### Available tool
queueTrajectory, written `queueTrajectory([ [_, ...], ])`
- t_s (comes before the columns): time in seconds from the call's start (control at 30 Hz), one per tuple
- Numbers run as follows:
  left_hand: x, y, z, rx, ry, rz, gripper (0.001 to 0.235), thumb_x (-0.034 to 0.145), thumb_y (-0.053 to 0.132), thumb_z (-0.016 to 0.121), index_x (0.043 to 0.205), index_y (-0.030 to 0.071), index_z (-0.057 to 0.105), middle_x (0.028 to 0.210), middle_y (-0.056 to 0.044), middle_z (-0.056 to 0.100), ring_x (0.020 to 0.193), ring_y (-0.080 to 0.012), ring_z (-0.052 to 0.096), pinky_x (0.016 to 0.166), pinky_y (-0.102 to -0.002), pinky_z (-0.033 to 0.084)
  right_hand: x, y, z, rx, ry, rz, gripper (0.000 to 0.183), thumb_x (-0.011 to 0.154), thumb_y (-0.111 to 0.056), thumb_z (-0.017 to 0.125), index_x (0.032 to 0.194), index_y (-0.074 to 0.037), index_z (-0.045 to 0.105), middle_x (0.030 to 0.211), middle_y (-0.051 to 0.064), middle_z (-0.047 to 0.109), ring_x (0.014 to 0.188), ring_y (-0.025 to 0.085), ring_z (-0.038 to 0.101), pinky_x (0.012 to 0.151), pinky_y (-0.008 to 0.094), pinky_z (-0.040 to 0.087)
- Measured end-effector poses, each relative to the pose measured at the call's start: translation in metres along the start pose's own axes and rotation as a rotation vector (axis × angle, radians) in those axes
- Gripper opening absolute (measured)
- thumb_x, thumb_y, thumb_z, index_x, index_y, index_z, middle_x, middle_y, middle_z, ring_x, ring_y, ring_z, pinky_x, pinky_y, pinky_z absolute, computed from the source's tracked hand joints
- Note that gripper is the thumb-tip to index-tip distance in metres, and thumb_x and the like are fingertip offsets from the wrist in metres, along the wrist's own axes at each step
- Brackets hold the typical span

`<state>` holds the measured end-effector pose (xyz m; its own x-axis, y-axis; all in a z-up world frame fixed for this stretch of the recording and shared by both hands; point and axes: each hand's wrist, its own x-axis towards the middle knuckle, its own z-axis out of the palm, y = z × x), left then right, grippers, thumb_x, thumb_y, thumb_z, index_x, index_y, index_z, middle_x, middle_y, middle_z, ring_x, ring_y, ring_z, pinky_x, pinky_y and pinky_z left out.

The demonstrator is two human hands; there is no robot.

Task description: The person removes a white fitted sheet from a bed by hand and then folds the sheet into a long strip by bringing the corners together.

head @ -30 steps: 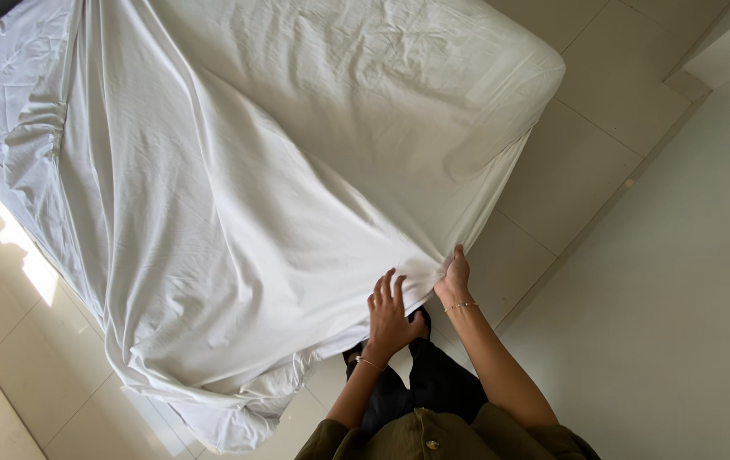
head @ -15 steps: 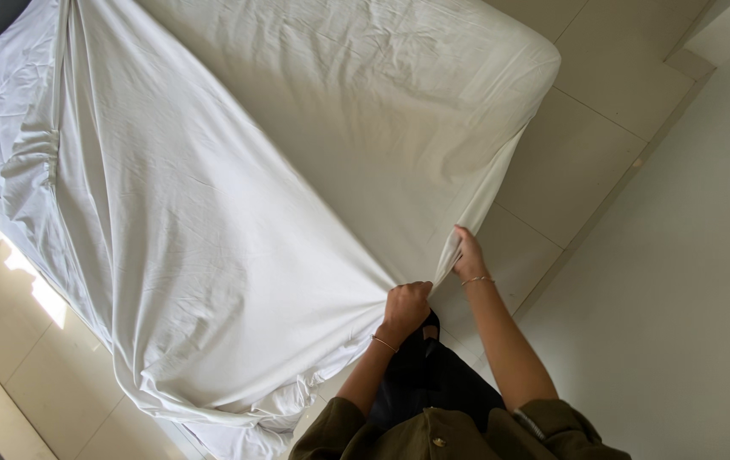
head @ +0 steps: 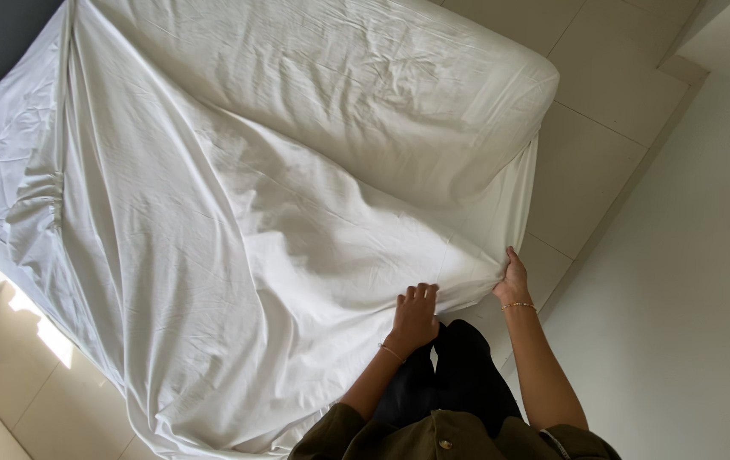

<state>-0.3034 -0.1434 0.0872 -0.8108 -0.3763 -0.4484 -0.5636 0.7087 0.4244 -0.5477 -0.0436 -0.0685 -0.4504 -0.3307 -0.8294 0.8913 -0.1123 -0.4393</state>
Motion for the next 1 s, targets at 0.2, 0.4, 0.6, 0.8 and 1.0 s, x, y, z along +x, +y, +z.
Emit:
queueTrajectory([
  [0.2, 0.079, 0.049, 0.015, 0.056, 0.187, 0.089, 0.109, 0.072, 0.037, 0.078, 0.160, 0.007, 0.023, 0.142, -0.019, 0.041, 0.137, -0.0440, 0.039, 0.099, -0.054, 0.045, 0.001, 0.005, 0.040, 0.128, 0.008, 0.015, 0.045, 0.102, -0.044, 0.067, 0.134, -0.012, 0.064, 0.132, 0.010, 0.069, 0.112, 0.028, 0.068, 0.102, 0.045, 0.054],
  [0.4, 0.122, 0.051, 0.043, 0.117, 0.297, 0.089, 0.050, 0.079, 0.013, 0.062, 0.127, 0.012, 0.048, 0.092, -0.002, 0.067, 0.084, -0.0247, 0.073, 0.068, -0.039, 0.059, 0.020, 0.000, 0.013, 0.215, 0.059, 0.138, 0.037, 0.097, -0.033, 0.075, 0.122, -0.009, 0.064, 0.120, 0.015, 0.071, 0.099, 0.030, 0.070, 0.089, 0.046, 0.059],
  [0.6, 0.117, 0.050, 0.030, -0.049, 0.134, 0.028, 0.013, 0.088, 0.006, 0.051, 0.097, 0.015, 0.048, 0.073, -0.004, 0.059, 0.068, -0.0304, 0.070, 0.059, -0.042, 0.055, 0.093, -0.061, 0.033, -0.102, -0.060, 0.267, 0.067, 0.085, -0.039, 0.087, 0.135, -0.007, 0.056, 0.135, 0.014, 0.063, 0.117, 0.033, 0.063, 0.102, 0.053, 0.051],
  [0.8, 0.120, 0.068, 0.025, -0.088, 0.087, 0.026, 0.011, 0.089, 0.007, 0.051, 0.092, 0.016, 0.048, 0.071, -0.004, 0.055, 0.065, -0.0291, 0.068, 0.058, -0.041, 0.055, 0.142, -0.119, 0.023, -0.052, 0.014, 0.311, 0.065, 0.088, -0.040, 0.082, 0.138, -0.008, 0.056, 0.136, 0.015, 0.062, 0.120, 0.037, 0.063, 0.103, 0.055, 0.053],
  [1.0, 0.162, 0.123, -0.031, -0.046, 0.134, -0.014, 0.059, 0.078, 0.018, 0.071, 0.132, 0.011, 0.046, 0.121, -0.014, 0.052, 0.112, -0.0375, 0.058, 0.085, -0.052, 0.053, 0.071, -0.134, 0.026, -0.075, 0.051, 0.167, 0.042, 0.100, -0.036, 0.070, 0.131, -0.009, 0.064, 0.130, 0.013, 0.068, 0.115, 0.030, 0.067, 0.103, 0.048, 0.052],
])
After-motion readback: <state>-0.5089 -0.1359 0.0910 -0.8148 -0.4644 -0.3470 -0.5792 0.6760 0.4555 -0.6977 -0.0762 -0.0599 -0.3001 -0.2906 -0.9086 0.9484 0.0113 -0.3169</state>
